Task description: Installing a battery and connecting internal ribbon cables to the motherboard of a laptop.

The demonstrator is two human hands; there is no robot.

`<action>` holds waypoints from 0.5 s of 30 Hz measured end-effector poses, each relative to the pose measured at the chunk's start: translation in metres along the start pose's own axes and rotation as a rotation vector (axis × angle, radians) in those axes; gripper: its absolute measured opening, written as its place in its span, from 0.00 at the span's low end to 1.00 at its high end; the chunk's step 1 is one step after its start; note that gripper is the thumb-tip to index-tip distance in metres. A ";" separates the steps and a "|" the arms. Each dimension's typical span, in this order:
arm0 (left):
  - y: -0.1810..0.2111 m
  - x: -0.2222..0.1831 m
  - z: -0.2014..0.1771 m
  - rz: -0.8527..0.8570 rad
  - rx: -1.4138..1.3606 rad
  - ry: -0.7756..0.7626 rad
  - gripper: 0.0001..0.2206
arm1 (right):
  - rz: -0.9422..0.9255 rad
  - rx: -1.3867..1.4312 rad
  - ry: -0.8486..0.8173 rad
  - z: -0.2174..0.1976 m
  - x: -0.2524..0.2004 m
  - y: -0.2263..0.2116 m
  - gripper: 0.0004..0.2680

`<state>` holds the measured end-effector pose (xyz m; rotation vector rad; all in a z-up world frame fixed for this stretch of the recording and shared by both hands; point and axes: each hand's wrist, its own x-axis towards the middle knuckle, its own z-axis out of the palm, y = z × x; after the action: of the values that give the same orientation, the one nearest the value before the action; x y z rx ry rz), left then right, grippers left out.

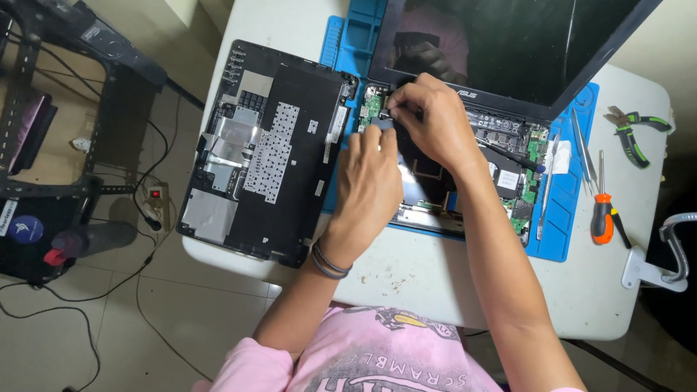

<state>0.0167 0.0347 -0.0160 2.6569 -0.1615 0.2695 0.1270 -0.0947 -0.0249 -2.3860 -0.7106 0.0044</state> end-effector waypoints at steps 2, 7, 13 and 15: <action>-0.007 0.007 -0.005 -0.047 -0.007 -0.036 0.20 | 0.008 0.002 0.007 0.000 0.000 -0.001 0.03; -0.012 0.014 -0.001 -0.135 -0.094 -0.116 0.25 | -0.003 -0.004 0.014 0.000 -0.001 -0.004 0.03; -0.015 0.015 0.006 -0.141 -0.108 -0.115 0.25 | 0.009 0.026 -0.007 -0.009 -0.002 -0.015 0.04; -0.015 0.013 0.006 -0.145 -0.127 -0.114 0.25 | 0.013 0.021 0.003 -0.006 -0.003 -0.013 0.04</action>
<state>0.0329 0.0441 -0.0244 2.5434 -0.0203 0.0579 0.1190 -0.0912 -0.0126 -2.3700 -0.6902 0.0132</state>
